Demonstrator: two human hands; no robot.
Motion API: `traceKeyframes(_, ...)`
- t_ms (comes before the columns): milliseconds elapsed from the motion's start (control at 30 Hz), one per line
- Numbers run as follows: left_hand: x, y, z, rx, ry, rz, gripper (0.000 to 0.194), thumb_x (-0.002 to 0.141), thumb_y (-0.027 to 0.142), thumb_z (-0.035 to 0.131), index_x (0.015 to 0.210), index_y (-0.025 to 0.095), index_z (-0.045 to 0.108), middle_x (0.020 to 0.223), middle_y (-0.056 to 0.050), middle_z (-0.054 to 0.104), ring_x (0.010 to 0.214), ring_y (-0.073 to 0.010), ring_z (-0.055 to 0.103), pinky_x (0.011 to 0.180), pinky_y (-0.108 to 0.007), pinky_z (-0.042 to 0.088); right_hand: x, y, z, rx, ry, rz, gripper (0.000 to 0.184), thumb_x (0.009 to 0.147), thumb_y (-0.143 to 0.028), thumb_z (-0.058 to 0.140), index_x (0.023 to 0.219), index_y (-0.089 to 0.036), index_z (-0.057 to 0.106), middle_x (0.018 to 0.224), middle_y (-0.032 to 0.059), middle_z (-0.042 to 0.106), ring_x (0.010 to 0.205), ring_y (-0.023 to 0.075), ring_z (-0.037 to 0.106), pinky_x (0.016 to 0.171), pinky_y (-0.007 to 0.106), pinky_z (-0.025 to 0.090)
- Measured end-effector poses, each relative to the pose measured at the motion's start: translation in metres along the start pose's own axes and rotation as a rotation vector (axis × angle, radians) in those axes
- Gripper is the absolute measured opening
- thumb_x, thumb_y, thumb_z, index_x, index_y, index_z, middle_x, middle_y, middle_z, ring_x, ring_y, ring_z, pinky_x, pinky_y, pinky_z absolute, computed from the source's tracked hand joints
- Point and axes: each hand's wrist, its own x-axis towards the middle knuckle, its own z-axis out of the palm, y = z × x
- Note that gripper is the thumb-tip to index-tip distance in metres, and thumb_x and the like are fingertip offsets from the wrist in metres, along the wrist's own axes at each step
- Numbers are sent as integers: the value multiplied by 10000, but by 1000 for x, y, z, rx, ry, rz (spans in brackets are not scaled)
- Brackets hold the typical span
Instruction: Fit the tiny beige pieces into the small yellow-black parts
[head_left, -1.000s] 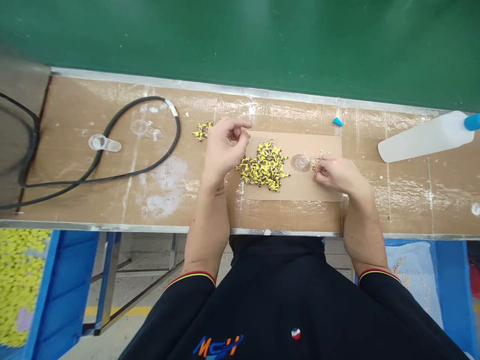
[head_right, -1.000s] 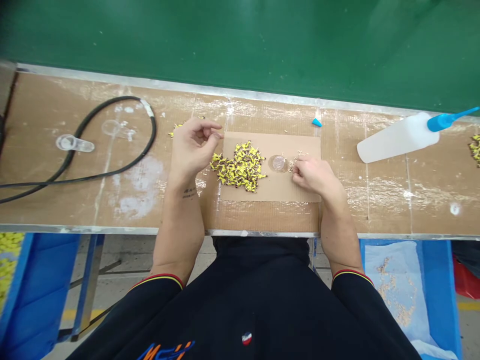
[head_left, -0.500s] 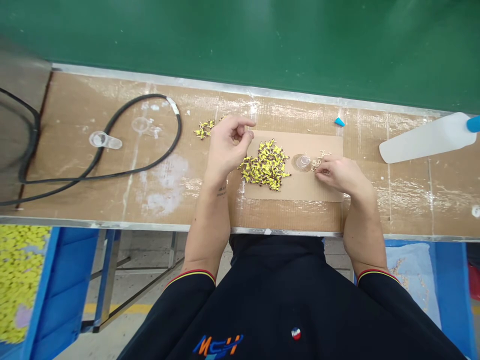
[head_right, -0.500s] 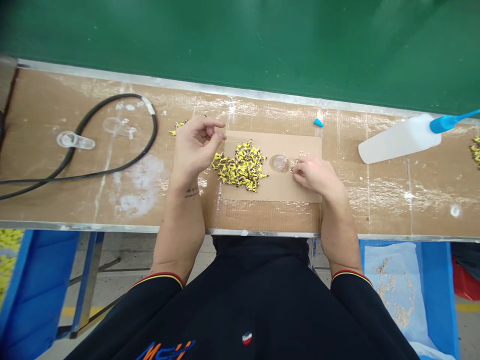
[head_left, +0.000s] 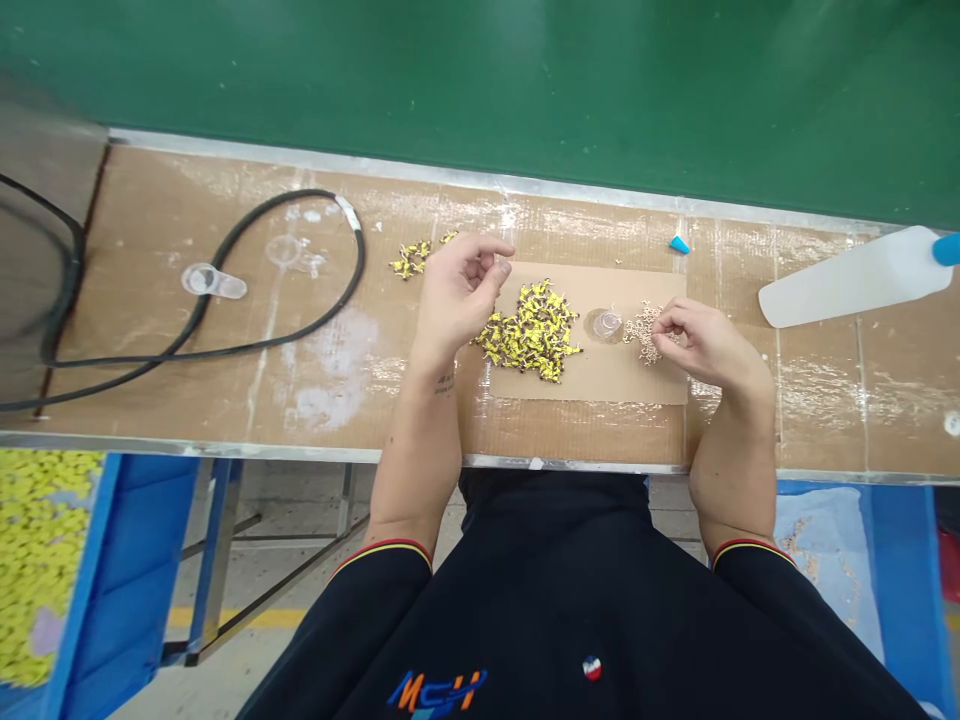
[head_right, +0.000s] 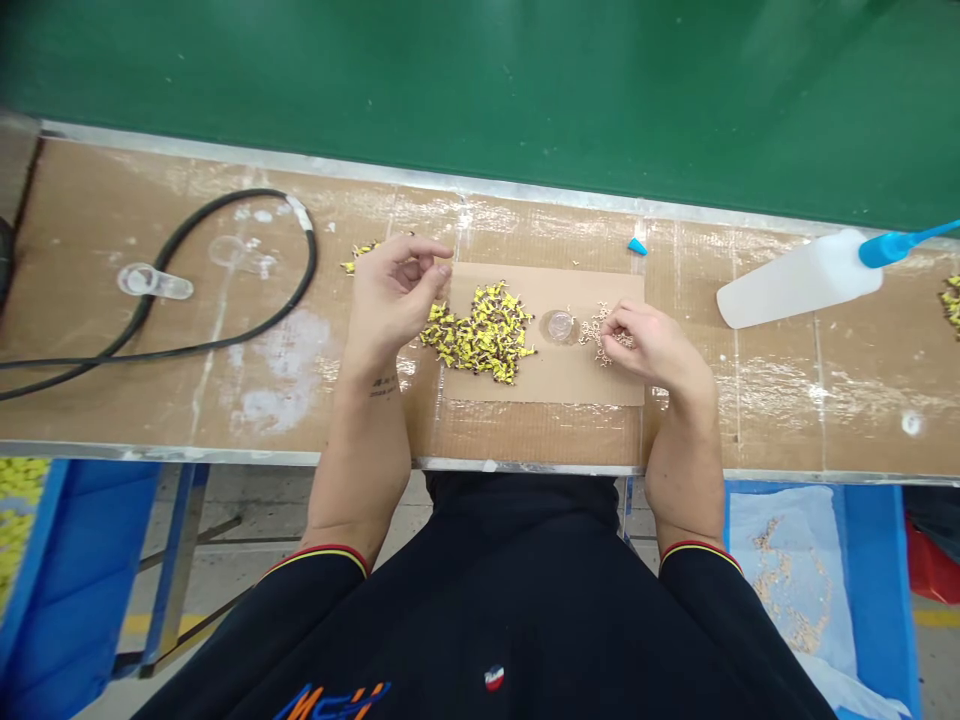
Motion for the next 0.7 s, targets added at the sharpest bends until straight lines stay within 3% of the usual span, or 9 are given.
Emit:
traceKeyframes(167,1,1,-7,89,18,29,128,956,342,674,1000,232,722,787,-4,615,644,-97,536,600,-244,459,-8,4,-14,153,77,47,97,843,-263,601,756,-231,629,846,52,734,681,168,604,624,313,462)
traceKeyframes(367,3,-14,-40,309,31,-6,135,905,261,649,1008,234,733,807,-10,680,678,-120,566,672,-262,481,-15,7,-17,255,38,170,83,815,-296,647,780,-226,675,712,15,712,623,152,619,582,290,471)
traceKeyframes(500,0,-19,-60,447,-195,-78,114,797,203,649,861,214,743,783,-20,723,690,-148,608,684,-281,490,-15,8,-14,264,55,179,75,808,-291,655,812,-217,660,758,40,731,672,165,649,620,304,502)
traceKeyframes(600,-3,-18,-61,435,-394,-153,133,754,204,667,859,210,749,733,-8,719,638,-147,610,625,-270,484,-13,7,-11,245,117,182,77,827,-280,653,861,-211,656,808,65,749,725,179,677,661,316,519)
traceKeyframes(700,-2,-17,-52,488,-430,-157,193,735,161,658,885,202,772,726,-5,714,621,-142,606,637,-271,485,-11,4,-10,231,156,140,94,852,-284,643,897,-209,678,841,86,764,758,193,701,688,328,537)
